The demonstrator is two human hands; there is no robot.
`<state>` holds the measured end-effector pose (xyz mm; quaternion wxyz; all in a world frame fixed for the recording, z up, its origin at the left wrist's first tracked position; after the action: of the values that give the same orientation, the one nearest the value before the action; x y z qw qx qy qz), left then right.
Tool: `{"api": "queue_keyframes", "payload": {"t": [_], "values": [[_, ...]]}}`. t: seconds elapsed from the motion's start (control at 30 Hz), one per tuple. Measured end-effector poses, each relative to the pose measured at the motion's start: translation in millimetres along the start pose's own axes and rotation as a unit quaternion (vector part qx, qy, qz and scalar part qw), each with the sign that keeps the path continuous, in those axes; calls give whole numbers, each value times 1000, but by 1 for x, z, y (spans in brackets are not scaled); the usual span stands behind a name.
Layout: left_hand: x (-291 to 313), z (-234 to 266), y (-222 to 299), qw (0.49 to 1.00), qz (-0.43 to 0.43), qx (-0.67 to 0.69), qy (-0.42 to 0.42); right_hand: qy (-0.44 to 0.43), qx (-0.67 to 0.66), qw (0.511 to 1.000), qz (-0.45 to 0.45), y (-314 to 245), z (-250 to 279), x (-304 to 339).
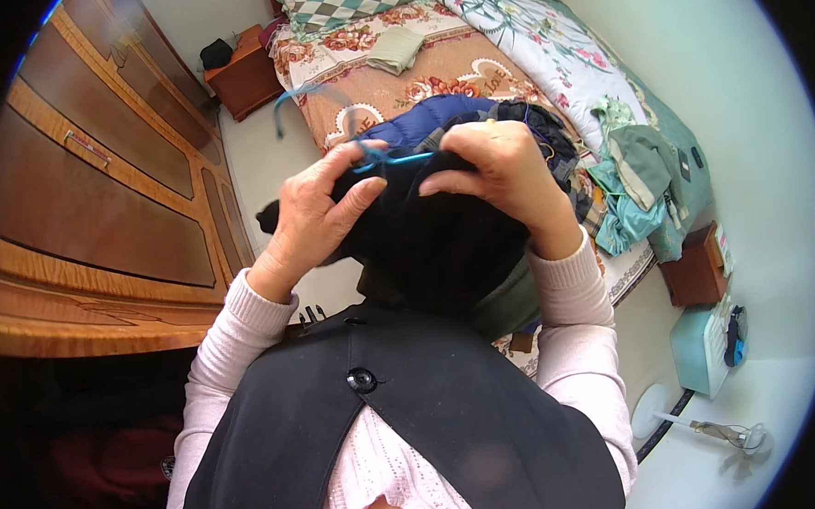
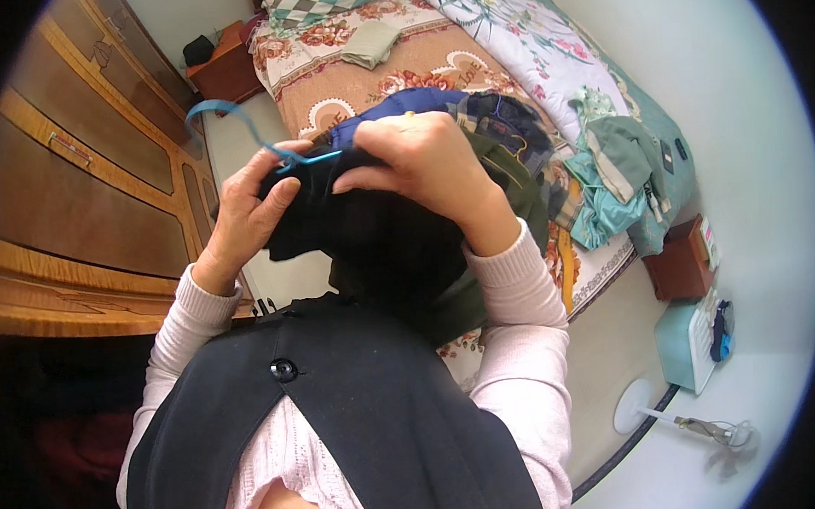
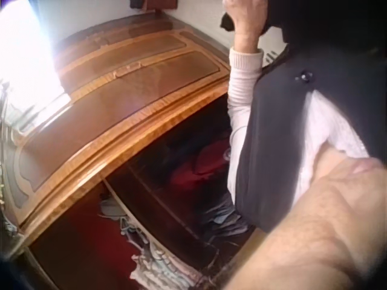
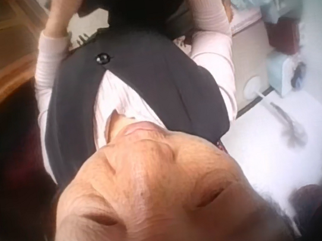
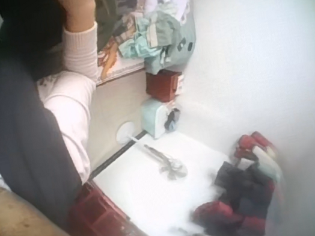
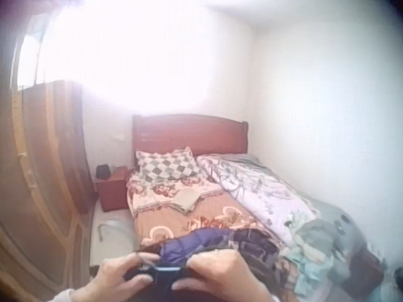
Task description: The person takes several garments from a pile on the bed, places each on a hanger, and hangs them in a wooden wardrobe. Items handled include a black sweater, a green jacket, a plaid shirt, a blue puffer jacket, and a patterned sweater.
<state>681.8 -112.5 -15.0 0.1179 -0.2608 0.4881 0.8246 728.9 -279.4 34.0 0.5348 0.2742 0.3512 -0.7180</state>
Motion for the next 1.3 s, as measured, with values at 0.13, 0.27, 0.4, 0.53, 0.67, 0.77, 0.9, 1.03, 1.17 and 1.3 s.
{"api": "queue_keyframes", "payload": {"t": [0.13,0.27,0.4,0.53,0.67,0.77,0.9,1.03,1.17,1.3], "values": [[13,-2,-17,980,134,147,-23,44,85,993,74,-19,-29,-12],[22,8,-40,979,142,135,51,60,131,989,-29,-17,-67,7],[32,14,-49,990,128,38,55,168,168,956,-175,33,-78,54],[44,16,-56,987,158,-9,32,189,189,919,-289,88,-67,98],[47,9,-66,986,163,-3,30,151,172,942,-244,48,-75,88],[43,-1,-53,994,99,-10,39,170,184,927,-281,37,-105,98],[48,-11,-39,996,54,-63,13,216,102,894,-380,75,-119,121],[54,-8,-34,993,74,-89,-33,203,149,874,-417,113,-111,171],[61,-11,-33,993,45,-80,-75,198,-164,701,-665,147,-126,239],[71,-9,-39,996,55,-5,-75,178,-345,558,-733,138,-133,259]]}}
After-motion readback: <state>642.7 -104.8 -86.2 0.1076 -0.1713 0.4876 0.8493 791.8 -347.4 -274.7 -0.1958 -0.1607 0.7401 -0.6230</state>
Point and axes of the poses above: each hand's wrist, its own x-axis away from the middle knuckle, its own z-axis out of the back of the hand, y = z × x, the point moved 8 cm from there along -x, towards the middle knuckle, and after that the axes turned 7 degrees about y, right-handed, at the moved point
